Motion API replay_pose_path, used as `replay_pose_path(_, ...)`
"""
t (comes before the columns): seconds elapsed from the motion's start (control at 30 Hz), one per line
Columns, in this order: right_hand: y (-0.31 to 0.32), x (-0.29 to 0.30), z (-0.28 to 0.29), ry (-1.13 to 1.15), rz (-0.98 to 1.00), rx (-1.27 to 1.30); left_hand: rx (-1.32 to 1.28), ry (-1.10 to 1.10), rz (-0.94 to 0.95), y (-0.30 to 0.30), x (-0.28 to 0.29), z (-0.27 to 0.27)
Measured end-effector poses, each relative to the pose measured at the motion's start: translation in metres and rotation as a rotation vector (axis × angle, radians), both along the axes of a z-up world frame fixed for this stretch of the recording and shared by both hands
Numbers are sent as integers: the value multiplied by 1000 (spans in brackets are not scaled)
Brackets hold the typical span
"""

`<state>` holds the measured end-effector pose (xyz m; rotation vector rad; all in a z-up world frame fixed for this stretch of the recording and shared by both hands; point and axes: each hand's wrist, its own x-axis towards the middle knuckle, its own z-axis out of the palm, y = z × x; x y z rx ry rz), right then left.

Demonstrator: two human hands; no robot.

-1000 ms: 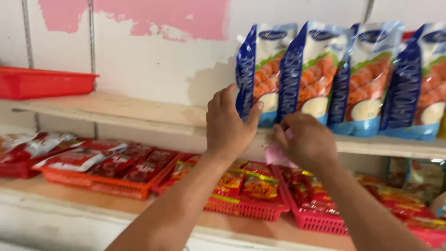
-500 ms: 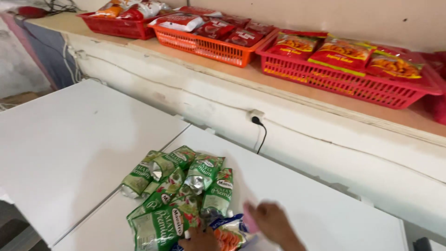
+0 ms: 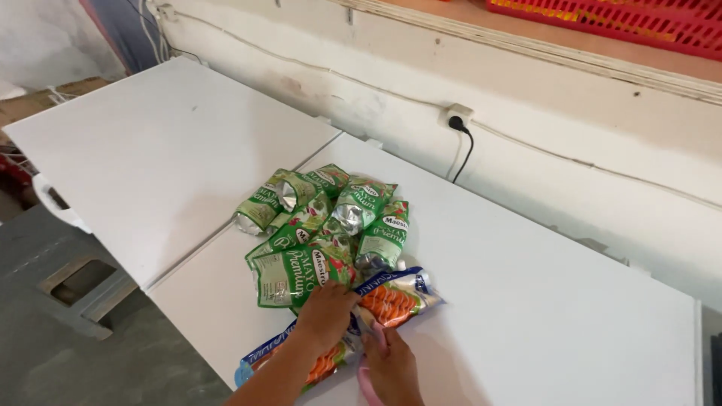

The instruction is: Stock and clean mayonnaise pouches on the shelf.

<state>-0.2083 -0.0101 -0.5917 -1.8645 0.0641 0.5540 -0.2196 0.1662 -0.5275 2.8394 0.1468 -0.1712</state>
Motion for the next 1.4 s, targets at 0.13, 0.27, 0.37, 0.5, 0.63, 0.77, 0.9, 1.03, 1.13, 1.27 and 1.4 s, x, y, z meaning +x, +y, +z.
replay_pose_path(0.13, -1, 9, -8, -122, 73, 141, -460, 73, 133, 33, 12, 37)
replay_pose_path(0.27, 3, 41, 65, -92, 71, 442, -888, 133, -7, 90, 16, 114)
replay_pose_path(0.37, 24, 56, 141, -377, 167, 315, -894, 131, 5, 111, 21, 167)
replay_pose_path(0.5, 52, 57, 239, -514, 8, 423, -1306, -218, -67, 134, 44, 175)
replay_pose_path(0.63, 59, 67, 318, -838, -10, 383, -1560, -486, -409, 110, 58, 176)
replay_pose_path(0.77, 63, 86, 409, -975, -48, 231, -1740, -185, -466, 69, 81, 209)
replay_pose_path(0.9, 51, 113, 482, -1213, -76, 215, -1654, -436, -522, 45, 111, 276)
replay_pose_path(1.03, 23, 139, 545, -1330, -331, 460, -1658, -622, -534, 31, 142, 356)
replay_pose_path(1.13, -23, 189, 563, -1492, -567, -236, -1595, -714, -542, 27, 165, 424)
replay_pose_path(1.27, -55, 240, 590, -1558, -500, -687, -1540, -1062, -634, 2, 235, 506)
replay_pose_path(1.4, -71, 299, 611, -1871, -243, -911, -1237, -1212, -223, -21, 308, 584)
